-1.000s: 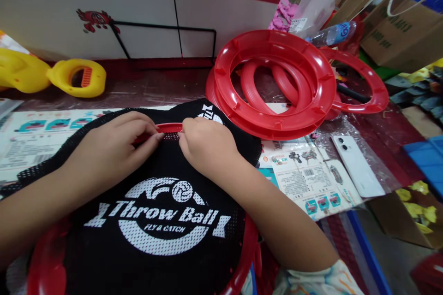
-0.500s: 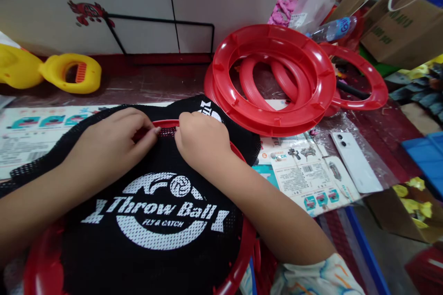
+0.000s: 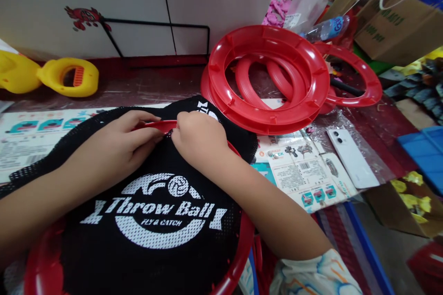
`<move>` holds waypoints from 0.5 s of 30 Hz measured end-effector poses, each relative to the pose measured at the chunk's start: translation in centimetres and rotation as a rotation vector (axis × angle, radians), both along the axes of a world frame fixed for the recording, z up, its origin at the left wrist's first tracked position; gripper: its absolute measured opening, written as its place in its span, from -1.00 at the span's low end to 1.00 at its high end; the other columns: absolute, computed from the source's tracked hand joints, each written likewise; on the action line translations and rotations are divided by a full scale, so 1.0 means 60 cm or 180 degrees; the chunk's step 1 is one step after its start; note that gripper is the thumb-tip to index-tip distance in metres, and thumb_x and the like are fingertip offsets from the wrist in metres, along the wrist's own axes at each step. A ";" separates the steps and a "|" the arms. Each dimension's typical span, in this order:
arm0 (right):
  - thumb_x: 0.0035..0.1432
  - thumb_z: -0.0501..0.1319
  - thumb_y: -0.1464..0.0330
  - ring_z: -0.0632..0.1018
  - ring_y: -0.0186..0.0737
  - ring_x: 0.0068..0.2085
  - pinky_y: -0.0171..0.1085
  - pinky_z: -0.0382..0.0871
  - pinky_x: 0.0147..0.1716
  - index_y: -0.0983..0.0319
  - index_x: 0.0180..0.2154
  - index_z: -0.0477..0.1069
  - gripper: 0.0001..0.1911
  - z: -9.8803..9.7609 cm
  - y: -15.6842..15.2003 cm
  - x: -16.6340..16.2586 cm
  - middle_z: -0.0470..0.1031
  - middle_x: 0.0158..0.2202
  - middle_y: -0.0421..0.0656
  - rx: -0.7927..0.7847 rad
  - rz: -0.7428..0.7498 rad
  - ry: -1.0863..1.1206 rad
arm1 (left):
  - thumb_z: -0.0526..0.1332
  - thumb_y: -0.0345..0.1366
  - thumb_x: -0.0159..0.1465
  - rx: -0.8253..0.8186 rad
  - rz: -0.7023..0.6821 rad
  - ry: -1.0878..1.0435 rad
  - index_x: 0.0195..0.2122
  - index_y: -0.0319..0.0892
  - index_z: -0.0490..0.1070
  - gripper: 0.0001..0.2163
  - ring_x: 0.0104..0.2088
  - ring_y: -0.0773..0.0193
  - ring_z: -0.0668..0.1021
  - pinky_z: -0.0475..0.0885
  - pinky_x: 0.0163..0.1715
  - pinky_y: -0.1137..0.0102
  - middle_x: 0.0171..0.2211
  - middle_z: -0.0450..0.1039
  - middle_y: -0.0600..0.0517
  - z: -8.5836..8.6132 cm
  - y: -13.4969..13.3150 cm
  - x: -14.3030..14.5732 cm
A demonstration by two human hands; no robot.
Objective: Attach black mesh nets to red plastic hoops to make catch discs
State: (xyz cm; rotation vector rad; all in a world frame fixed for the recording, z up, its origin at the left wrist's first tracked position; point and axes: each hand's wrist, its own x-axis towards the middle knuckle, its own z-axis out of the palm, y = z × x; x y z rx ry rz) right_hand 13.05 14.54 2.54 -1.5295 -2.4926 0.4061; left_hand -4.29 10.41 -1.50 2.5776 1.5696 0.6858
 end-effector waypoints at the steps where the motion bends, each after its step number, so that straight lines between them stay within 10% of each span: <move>1: 0.17 0.17 0.42 0.43 -0.31 -0.40 -0.30 0.14 -0.39 0.31 -0.41 0.48 -0.84 0.003 0.002 0.004 0.51 -0.45 -0.15 -0.0113 0.0030 0.0164 | 0.03 -0.35 0.35 -0.0037 0.0011 0.0064 -0.25 -0.28 0.51 -0.75 -0.13 -0.01 0.52 0.49 -0.16 0.12 -0.05 0.42 -0.24 0.001 0.000 0.000; 15: 0.18 0.24 0.40 0.35 -0.40 -0.44 -0.32 0.13 -0.38 0.31 -0.49 0.46 -0.80 0.006 0.024 0.022 0.42 -0.51 -0.23 -0.0673 0.0033 0.0679 | -0.02 -0.30 0.35 -0.0201 0.0032 0.0019 -0.26 -0.24 0.48 -0.72 -0.16 0.01 0.51 0.46 -0.18 0.15 -0.11 0.42 -0.20 0.003 -0.001 -0.003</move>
